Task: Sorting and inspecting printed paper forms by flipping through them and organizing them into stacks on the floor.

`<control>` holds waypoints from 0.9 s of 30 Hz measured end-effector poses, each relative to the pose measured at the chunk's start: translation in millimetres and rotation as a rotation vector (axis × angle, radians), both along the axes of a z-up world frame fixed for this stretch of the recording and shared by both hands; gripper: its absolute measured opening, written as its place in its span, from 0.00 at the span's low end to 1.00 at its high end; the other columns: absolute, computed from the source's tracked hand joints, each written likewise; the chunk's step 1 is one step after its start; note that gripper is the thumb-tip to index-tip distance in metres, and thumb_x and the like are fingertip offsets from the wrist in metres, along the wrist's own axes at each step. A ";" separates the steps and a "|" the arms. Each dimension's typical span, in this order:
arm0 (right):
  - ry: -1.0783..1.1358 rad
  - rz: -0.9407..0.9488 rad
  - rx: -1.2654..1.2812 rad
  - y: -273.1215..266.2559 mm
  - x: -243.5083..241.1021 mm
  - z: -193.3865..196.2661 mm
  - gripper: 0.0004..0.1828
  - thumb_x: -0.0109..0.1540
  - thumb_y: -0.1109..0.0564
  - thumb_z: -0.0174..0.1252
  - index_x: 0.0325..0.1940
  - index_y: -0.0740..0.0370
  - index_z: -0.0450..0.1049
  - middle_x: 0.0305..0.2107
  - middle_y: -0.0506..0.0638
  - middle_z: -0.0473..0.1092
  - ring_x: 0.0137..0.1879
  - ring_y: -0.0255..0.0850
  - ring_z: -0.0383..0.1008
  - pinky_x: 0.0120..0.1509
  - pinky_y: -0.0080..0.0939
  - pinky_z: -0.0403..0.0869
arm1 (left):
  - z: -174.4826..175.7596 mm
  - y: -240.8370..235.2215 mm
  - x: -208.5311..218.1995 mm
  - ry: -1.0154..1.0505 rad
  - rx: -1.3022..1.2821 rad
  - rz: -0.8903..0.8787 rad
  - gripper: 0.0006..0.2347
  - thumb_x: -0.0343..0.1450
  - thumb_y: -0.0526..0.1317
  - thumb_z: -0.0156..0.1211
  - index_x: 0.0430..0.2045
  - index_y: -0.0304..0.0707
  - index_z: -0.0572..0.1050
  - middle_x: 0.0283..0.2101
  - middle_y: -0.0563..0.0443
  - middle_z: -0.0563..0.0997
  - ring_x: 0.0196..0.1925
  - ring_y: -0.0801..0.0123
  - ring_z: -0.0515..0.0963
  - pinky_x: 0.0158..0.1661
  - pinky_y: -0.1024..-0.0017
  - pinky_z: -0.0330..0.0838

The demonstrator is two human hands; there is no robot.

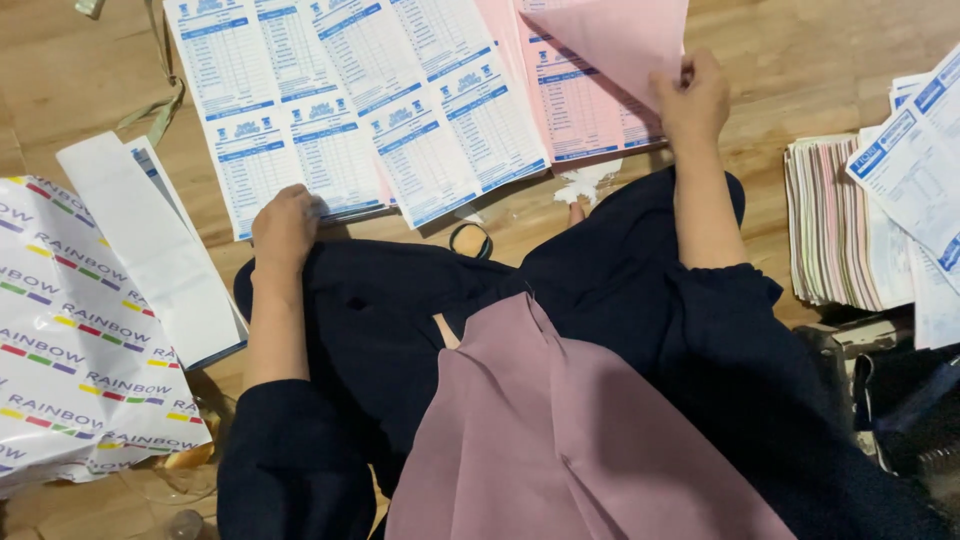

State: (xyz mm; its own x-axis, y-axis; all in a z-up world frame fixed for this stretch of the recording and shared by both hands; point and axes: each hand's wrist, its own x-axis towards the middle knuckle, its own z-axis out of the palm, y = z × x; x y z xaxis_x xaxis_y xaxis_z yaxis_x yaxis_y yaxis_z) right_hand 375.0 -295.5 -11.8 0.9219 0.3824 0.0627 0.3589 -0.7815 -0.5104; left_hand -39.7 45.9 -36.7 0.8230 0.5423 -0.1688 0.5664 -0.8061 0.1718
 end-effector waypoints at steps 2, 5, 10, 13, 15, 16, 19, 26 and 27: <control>-0.426 0.130 0.398 13.4 -17.4 29.5 0.09 0.54 0.59 0.52 0.39 0.57 0.65 0.25 0.48 0.71 0.30 0.45 0.72 0.33 0.43 0.67 | -12.7 2.2 -6.8 -0.017 0.034 0.055 0.08 0.66 0.32 0.49 0.27 0.44 0.78 0.35 0.49 0.77 0.32 0.53 0.76 0.25 0.61 0.69; -0.918 0.538 0.387 47.5 -41.2 54.2 0.15 0.57 0.72 0.45 0.45 0.68 0.72 0.30 0.58 0.75 0.28 0.43 0.76 0.28 0.36 0.74 | -16.7 3.2 -7.1 -0.076 0.070 0.108 0.05 0.64 0.34 0.53 0.24 0.43 0.77 0.30 0.49 0.76 0.30 0.54 0.75 0.23 0.62 0.67; -1.031 0.908 0.277 105.9 -111.2 60.7 0.12 0.60 0.62 0.57 0.47 0.55 0.70 0.35 0.51 0.74 0.31 0.38 0.75 0.30 0.29 0.74 | -8.6 -0.9 -3.6 -0.135 0.116 0.159 0.01 0.62 0.36 0.59 0.21 0.41 0.75 0.27 0.51 0.75 0.27 0.60 0.75 0.20 0.67 0.65; -1.029 1.041 0.239 129.5 -140.4 19.5 0.12 0.58 0.61 0.57 0.45 0.53 0.69 0.40 0.49 0.71 0.43 0.40 0.73 0.44 0.34 0.74 | 1.6 -8.0 -7.2 -0.120 0.115 0.189 0.04 0.60 0.38 0.63 0.20 0.41 0.75 0.25 0.51 0.74 0.28 0.58 0.75 0.25 0.66 0.68; -1.041 1.024 0.253 133.6 -150.7 -8.3 0.10 0.61 0.60 0.48 0.44 0.49 0.70 0.40 0.46 0.70 0.45 0.38 0.70 0.45 0.34 0.69 | 7.7 -12.4 -9.8 -0.174 0.136 0.183 0.06 0.59 0.38 0.66 0.20 0.40 0.74 0.23 0.49 0.72 0.28 0.57 0.76 0.30 0.64 0.72; -0.987 1.078 0.144 129.1 -151.9 -17.2 0.10 0.59 0.58 0.49 0.44 0.50 0.69 0.40 0.47 0.69 0.46 0.40 0.70 0.44 0.35 0.69 | 9.1 -13.0 -8.7 -0.154 0.109 0.230 0.06 0.59 0.38 0.66 0.22 0.42 0.75 0.24 0.51 0.73 0.30 0.57 0.76 0.32 0.64 0.72; -0.890 1.131 -0.012 118.2 -154.7 -38.0 0.14 0.59 0.57 0.48 0.49 0.52 0.67 0.43 0.51 0.68 0.49 0.45 0.68 0.43 0.40 0.70 | 7.5 -9.5 -7.1 -0.097 0.069 0.289 0.07 0.60 0.38 0.63 0.28 0.49 0.76 0.29 0.51 0.74 0.34 0.56 0.76 0.35 0.62 0.71; -0.661 1.111 -0.128 112.6 -162.9 -65.6 0.23 0.59 0.48 0.49 0.57 0.55 0.61 0.49 0.57 0.64 0.54 0.54 0.63 0.44 0.49 0.70 | 36.0 -8.4 -18.5 -0.533 0.023 0.495 0.10 0.67 0.32 0.54 0.40 0.39 0.77 0.33 0.34 0.77 0.38 0.41 0.74 0.40 0.54 0.68; -0.658 1.112 -0.128 112.5 -161.1 -64.1 0.23 0.59 0.48 0.49 0.57 0.55 0.61 0.49 0.57 0.64 0.54 0.54 0.63 0.44 0.49 0.70 | 55.0 -14.3 -12.7 -0.530 0.022 0.496 0.10 0.67 0.32 0.54 0.40 0.39 0.77 0.33 0.34 0.77 0.38 0.41 0.74 0.40 0.54 0.68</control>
